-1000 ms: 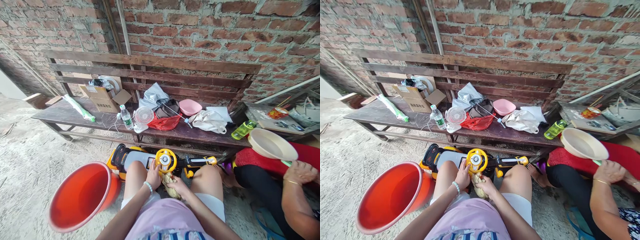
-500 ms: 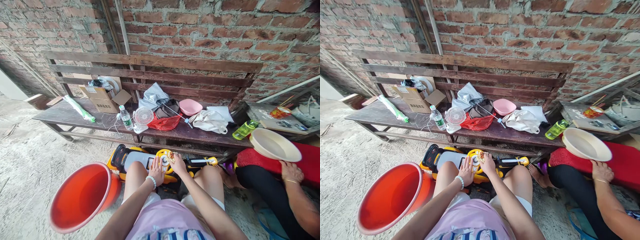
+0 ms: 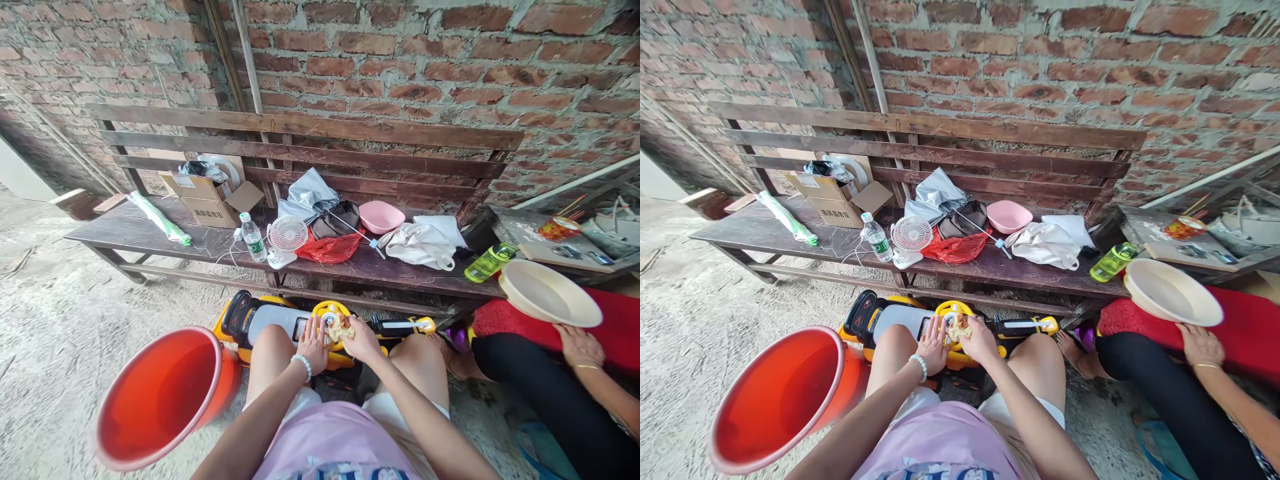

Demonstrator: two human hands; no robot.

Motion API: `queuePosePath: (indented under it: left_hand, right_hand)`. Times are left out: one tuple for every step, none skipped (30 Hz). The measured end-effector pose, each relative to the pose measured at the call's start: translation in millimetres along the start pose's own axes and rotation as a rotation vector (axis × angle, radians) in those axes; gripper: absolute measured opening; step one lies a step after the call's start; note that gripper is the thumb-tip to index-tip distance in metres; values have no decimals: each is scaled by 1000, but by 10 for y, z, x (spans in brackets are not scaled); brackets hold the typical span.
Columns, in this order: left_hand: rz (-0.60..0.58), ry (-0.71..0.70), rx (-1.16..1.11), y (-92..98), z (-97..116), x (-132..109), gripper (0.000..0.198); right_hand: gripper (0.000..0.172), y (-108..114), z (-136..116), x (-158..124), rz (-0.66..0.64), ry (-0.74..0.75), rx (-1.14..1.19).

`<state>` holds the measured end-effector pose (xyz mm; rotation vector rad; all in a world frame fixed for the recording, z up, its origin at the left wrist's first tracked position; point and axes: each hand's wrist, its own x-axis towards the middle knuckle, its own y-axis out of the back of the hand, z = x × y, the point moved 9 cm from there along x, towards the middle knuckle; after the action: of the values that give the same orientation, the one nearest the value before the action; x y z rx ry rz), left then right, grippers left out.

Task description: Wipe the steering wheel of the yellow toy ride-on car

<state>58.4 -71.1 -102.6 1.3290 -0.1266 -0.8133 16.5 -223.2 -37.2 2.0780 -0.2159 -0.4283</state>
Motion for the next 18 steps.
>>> queuePosePath:
  left_hand:
    - [3, -2, 1, 4, 3, -2, 86]
    - [8, -6, -1, 8, 6, -4, 85]
    - [14, -10, -6, 12, 9, -6, 85]
    - [16, -12, -11, 13, 9, -7, 85]
    - [16, -11, -16, 14, 6, -9, 85]
    - [16, -10, -21, 17, 5, -10, 84]
    - [14, -8, -23, 20, 3, -11, 84]
    - [8, -7, -24, 23, 3, -12, 84]
    - [0, -5, -23, 27, 4, -13, 84]
    - [-8, -3, -22, 31, 5, -14, 84]
    - [-16, 0, -22, 37, 6, -15, 84]
    - [-23, 5, -22, 41, 7, -16, 84]
    - [-29, 9, -23, 45, 7, -17, 84]
    - [-31, 11, -26, 50, 9, -17, 84]
    - [-33, 12, -30, 54, 12, -18, 84]
    - [-35, 13, -35, 55, 15, -18, 84]
    - [-36, 15, -38, 55, 16, -18, 84]
    - [-38, 16, -38, 53, 17, -18, 84]
  right_hand:
    - [40, 134, 15, 91, 56, -15, 6]
    - [43, 251, 19, 187, 106, -20, 10]
    - [43, 338, 12, 285, 144, -17, 10]
    - [42, 386, -3, 380, 169, -7, 1]
    - [41, 386, -23, 470, 173, 8, -12]
    - [40, 335, -42, 553, 155, 26, -26]
    - [39, 245, -50, 624, 124, 36, -33]
    - [41, 133, -40, 681, 90, 35, -27]
    - [43, 18, -13, 726, 63, 22, -6]
    - [47, -86, 27, 761, 47, 4, 30]
    - [50, -168, 73, 790, 43, -15, 77]
    - [54, -225, 120, 817, 47, -29, 132]
    - [58, -260, 164, 846, 53, -38, 193]
    - [63, -276, 202, 881, 57, -41, 255]
    - [67, -276, 236, 921, 60, -43, 319]
    - [69, -267, 270, 968, 61, -49, 385]
    - [68, -259, 304, 1020, 58, -61, 458]
    - [65, -262, 347, 1073, 54, -92, 550]
